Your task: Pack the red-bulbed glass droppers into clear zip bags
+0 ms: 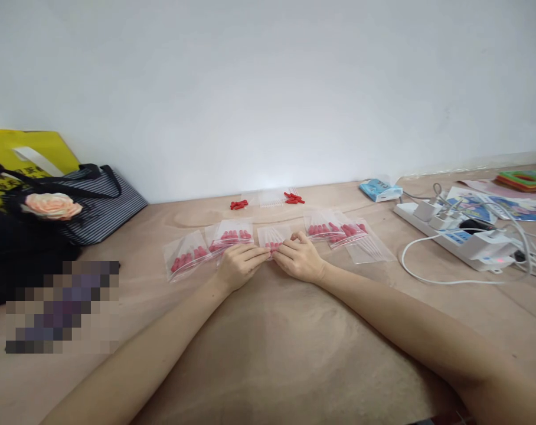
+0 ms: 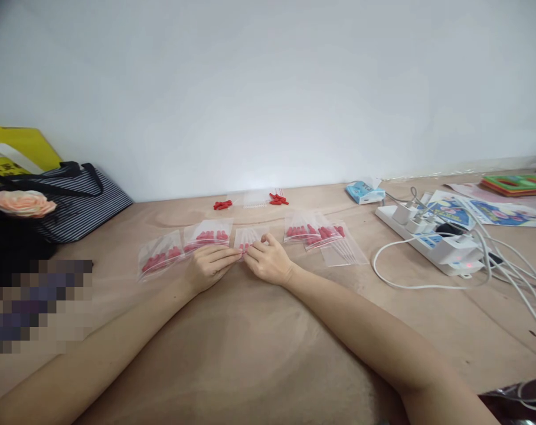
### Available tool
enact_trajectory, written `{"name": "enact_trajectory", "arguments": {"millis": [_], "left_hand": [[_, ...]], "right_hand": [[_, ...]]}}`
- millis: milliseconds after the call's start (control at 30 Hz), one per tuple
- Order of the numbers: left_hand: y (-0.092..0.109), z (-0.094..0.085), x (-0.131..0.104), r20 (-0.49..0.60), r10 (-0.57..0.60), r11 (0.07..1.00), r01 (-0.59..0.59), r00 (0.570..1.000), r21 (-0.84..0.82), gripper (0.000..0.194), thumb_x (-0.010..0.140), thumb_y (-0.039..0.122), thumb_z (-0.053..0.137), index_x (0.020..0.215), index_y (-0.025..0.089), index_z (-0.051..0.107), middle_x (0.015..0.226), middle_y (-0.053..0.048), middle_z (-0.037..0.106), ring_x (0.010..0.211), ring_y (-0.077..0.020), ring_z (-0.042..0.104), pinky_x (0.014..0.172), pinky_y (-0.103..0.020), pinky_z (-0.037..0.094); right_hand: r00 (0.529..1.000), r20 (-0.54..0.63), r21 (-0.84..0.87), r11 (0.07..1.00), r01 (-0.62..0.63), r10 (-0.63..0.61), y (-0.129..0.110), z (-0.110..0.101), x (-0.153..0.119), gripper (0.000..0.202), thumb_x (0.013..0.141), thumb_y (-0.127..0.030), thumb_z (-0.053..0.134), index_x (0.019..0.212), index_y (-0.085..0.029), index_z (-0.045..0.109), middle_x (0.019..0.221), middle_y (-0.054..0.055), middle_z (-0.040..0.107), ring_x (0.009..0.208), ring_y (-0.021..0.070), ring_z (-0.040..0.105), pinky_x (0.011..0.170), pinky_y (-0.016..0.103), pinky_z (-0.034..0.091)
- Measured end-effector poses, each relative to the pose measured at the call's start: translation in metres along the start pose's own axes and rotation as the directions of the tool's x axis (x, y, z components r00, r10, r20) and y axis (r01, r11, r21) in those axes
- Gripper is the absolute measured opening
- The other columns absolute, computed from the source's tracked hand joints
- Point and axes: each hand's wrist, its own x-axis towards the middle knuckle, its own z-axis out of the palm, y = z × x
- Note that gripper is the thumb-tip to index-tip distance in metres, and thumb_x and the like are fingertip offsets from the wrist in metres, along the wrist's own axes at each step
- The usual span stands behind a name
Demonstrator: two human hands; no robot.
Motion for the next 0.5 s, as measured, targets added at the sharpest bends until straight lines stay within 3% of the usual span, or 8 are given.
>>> {"name": "enact_trajectory", "arguments": {"millis": [500], "left_hand": [[0.0053, -0.0006, 0.0035, -0.051, -0.021, 0.999, 0.019, 0.998, -0.04, 0.013, 0.084, 0.013, 0.054, 0.079, 0.017, 0.065, 0.08, -0.002, 0.072, 0.07, -0.0158, 0.066, 0.065, -0.029, 0.054]], "right_hand": [[0.995, 0.012, -0.06, 0.993, 0.098, -0.097, -0.0019, -0.0045, 0.0037, 0.028, 0.088, -0.009, 0.038, 0.069, -0.015, 0.057, 0.063, 0.002, 0.053, 0.065, 0.0127, 0.041, 0.068, 0.032, 0.025]]}}
